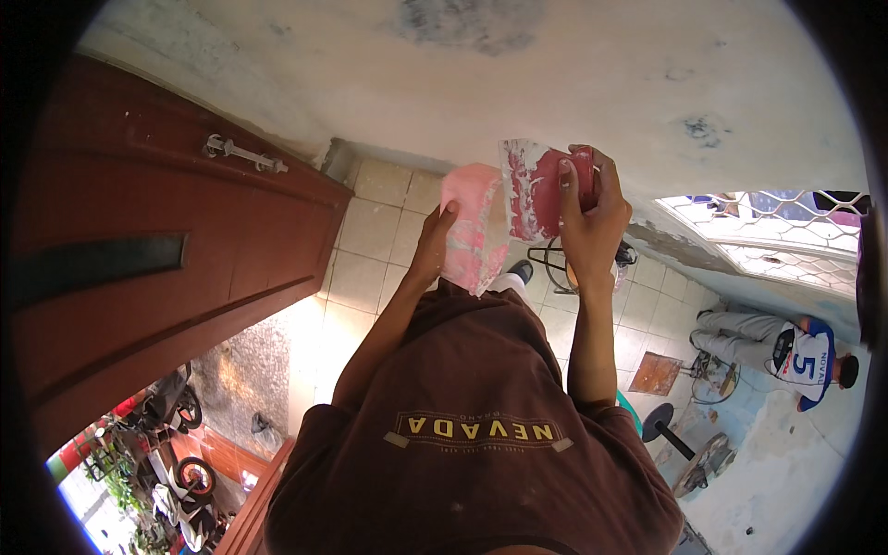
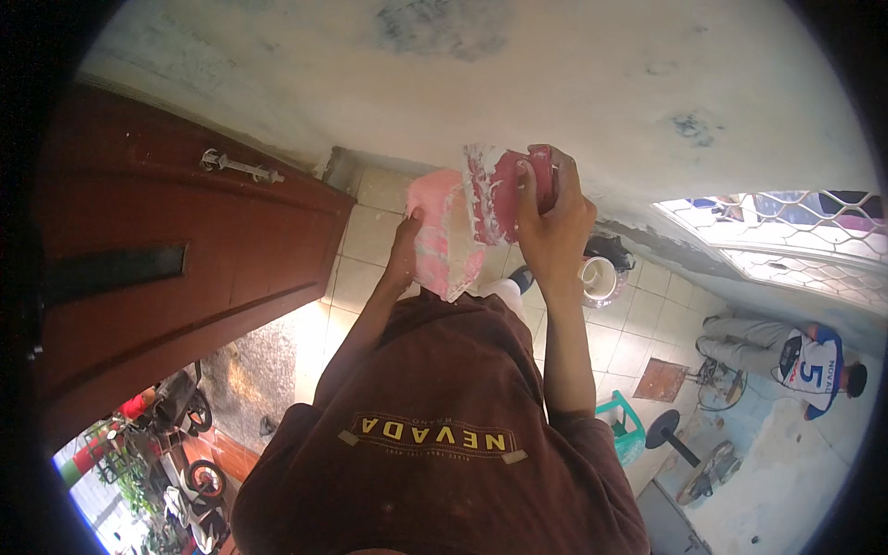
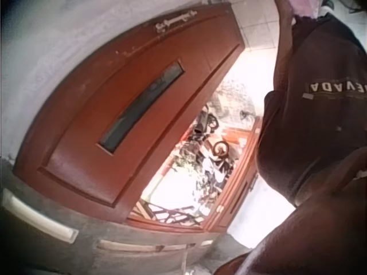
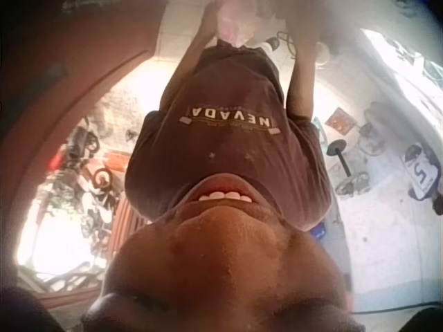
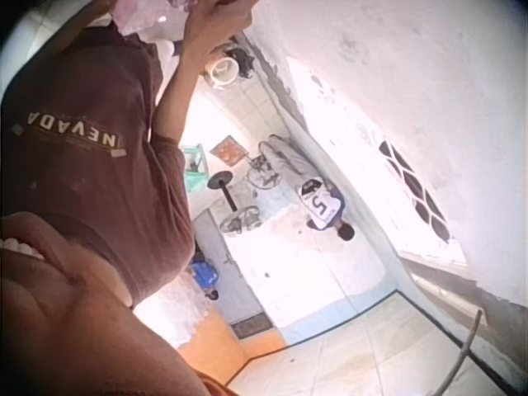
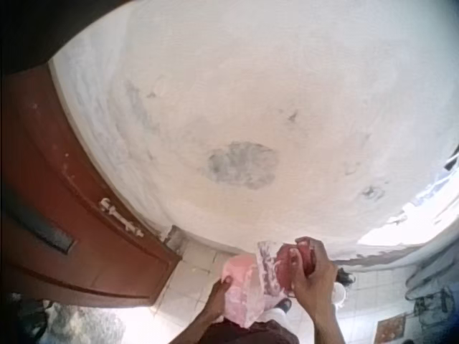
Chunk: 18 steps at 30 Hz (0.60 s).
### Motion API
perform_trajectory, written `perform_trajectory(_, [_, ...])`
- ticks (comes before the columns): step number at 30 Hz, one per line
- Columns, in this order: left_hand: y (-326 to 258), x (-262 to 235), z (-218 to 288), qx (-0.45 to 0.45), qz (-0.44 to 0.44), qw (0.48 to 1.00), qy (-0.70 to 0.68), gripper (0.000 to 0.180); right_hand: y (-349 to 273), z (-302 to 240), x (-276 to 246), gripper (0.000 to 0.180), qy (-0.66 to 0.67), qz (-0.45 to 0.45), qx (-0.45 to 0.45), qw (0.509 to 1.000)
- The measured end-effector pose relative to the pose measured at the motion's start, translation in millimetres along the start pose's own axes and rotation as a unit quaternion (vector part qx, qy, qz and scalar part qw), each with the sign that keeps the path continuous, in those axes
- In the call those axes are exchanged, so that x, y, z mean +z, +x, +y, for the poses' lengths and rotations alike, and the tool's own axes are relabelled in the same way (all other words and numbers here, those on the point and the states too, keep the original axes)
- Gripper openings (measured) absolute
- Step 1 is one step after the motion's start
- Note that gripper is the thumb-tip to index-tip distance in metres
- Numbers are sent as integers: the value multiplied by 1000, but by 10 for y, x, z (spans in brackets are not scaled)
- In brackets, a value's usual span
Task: The person applies pink filler to a wall using a putty knife, repeatedly scraping material from a plastic container and spreading it over specific areas of the wall.
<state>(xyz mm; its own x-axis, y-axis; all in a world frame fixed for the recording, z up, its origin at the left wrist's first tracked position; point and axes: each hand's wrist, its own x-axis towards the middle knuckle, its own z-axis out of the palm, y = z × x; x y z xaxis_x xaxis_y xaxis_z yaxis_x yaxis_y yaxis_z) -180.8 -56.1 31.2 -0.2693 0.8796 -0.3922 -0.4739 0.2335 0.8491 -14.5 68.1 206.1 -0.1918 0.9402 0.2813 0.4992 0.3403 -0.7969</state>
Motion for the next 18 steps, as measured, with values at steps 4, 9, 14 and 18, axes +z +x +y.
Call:
perform_trajectory(4, [-28,-27,-8,5,-1,1000,21,72,52,-49,5,24,-2,-5,12,1000])
perform_trajectory(9, [-94,1,23,17,-5,1000,20,72,130,-36,59,25,7,9,-17,1000])
perform_trajectory(14, [-91,-23,7,18,5,999,45,71,165,-13,102,25,20,19,-32,999])
perform_trajectory(18, [-154,23,117,24,-1,999,48,70,179,-65,73,25,15,5,12,1000])
